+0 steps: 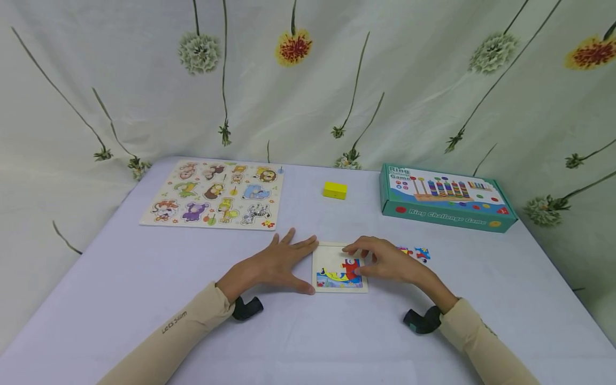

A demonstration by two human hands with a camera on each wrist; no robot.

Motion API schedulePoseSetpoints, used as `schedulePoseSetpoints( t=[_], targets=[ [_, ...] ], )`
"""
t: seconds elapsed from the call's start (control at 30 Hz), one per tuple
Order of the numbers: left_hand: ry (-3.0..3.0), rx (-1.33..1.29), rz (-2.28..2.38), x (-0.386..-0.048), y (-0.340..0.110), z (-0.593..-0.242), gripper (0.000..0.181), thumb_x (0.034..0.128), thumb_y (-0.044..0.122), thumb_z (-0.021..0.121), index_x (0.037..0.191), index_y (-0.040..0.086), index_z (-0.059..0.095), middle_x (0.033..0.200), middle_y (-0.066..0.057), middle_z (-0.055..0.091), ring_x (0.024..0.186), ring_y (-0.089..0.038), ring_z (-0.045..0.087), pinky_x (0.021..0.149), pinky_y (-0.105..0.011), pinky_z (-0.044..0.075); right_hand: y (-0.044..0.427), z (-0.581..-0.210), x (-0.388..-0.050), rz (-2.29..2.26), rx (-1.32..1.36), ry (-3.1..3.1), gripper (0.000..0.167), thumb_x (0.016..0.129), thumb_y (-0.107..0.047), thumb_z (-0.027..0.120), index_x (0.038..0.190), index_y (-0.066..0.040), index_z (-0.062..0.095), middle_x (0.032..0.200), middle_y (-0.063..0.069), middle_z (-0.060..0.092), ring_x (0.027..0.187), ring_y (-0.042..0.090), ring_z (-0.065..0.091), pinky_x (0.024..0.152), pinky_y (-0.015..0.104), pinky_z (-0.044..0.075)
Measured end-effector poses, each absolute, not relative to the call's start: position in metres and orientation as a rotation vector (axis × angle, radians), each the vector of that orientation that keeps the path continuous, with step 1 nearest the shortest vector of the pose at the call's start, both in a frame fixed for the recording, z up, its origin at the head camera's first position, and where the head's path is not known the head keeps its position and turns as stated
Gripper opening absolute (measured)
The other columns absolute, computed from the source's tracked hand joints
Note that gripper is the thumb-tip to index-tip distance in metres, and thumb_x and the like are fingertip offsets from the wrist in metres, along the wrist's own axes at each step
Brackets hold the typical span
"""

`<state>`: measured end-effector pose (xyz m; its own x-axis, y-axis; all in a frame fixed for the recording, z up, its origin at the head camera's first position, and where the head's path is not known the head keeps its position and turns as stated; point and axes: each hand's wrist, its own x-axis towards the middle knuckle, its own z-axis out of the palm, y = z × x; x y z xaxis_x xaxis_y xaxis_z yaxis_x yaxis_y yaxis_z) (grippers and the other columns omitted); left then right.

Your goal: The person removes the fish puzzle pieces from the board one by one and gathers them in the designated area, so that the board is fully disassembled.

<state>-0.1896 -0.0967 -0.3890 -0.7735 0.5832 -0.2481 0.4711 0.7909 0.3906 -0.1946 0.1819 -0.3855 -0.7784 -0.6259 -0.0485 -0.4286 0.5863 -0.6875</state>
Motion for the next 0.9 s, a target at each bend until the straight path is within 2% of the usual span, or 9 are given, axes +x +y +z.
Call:
schedulePoseSetpoints(
  t=[0.43, 0.73, 0.9],
  targets=[
    [2.627, 0.802, 0.442, -0.1893, -0.0966, -0.3878, 0.098, 0.0738, 0.059, 0.073, 0.153, 0.023, 0.027, 0.159, 0.01, 0.019, 0.147, -0.035, -0.002, 0.115, -0.058, -0.001, 0.1769, -0.3868, -0.1946, -0.896, -0.911, 2.556, 0.037, 0.083, -0.011, 0.073, 0.12, -0.012, 0.067, 0.113, 0.0, 0.061, 0.099, 0.017, 0.051, 0.078, 0.03, 0.047],
    [2.631, 0.805, 0.438, -0.1891, -0.0969, -0.3888, 0.098, 0.0733, 0.059, 0.073, 0.152, 0.023, 0.027, 0.158, 0.01, 0.02, 0.147, -0.035, -0.002, 0.115, -0.058, 0.0, 0.1753, -0.3888, -0.195, -0.839, -0.927, 2.579, 0.036, 0.082, -0.009, 0.074, 0.118, -0.012, 0.068, 0.115, 0.0, 0.059, 0.104, 0.018, 0.051, 0.085, 0.032, 0.047],
    [2.633, 0.805, 0.437, -0.1896, -0.0969, -0.3894, 0.098, 0.0731, 0.06, 0.073, 0.152, 0.023, 0.027, 0.158, 0.01, 0.02, 0.147, -0.036, -0.002, 0.115, -0.059, 0.0, 0.1749, -0.3879, -0.1939, -0.851, -0.919, 2.563, 0.035, 0.083, -0.009, 0.074, 0.117, -0.012, 0.069, 0.115, 0.002, 0.058, 0.103, 0.018, 0.05, 0.085, 0.032, 0.046]
  ],
)
